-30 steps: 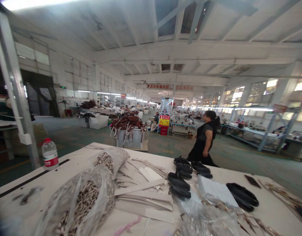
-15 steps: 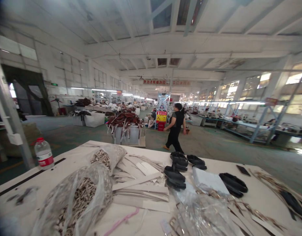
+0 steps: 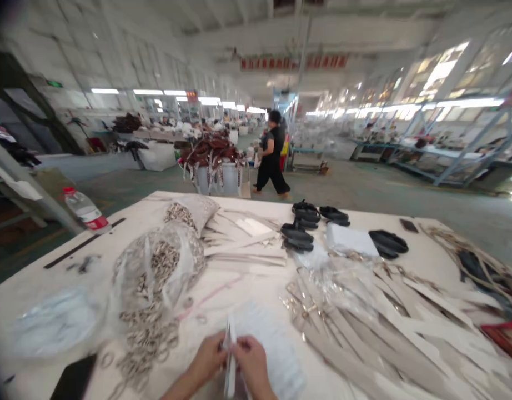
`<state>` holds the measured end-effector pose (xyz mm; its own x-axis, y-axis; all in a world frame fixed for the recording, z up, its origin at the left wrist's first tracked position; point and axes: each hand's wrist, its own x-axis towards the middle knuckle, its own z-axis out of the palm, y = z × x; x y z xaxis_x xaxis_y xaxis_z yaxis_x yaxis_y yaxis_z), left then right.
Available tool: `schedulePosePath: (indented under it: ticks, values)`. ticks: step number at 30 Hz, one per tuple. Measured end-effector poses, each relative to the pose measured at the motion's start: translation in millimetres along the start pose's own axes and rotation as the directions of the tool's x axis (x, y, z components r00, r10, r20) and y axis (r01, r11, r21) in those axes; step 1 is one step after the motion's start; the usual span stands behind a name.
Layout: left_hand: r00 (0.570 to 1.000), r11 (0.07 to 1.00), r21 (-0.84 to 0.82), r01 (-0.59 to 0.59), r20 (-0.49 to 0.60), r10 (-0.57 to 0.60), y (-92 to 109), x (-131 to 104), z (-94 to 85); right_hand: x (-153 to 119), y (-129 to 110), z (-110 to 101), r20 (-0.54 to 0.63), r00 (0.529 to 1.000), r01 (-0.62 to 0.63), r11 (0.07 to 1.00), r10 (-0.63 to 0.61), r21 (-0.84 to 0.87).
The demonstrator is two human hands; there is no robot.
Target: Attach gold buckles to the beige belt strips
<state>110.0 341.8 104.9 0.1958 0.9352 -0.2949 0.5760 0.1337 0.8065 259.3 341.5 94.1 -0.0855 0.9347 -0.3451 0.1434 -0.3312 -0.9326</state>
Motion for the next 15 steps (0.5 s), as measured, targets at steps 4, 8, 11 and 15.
schedulePosePath:
  ticks: [4,8,11,15]
  values:
    - [0.998,0.920,-0.389,0.055,0.001,-0.059,3,2,-12.1,6,24,-14,-0.010,0.988,-0.145,0.950,0.153,0.278]
    - [0.993,0.714,-0.692,0.105,0.111,-0.039,5,10,-17.3,7,38,-11,0.081,0.961,-0.276,0.878,0.266,0.391]
    - [0.996,0.609,-0.788,0.085,0.075,-0.042,5,6,-19.5,3,32,-3,0.179,0.947,-0.318,0.837,0.265,0.446]
    - [0.996,0.601,-0.798,0.048,0.085,0.034,5,-1,-27.3,5,24,-2,0.210,0.964,-0.205,0.958,0.162,0.201]
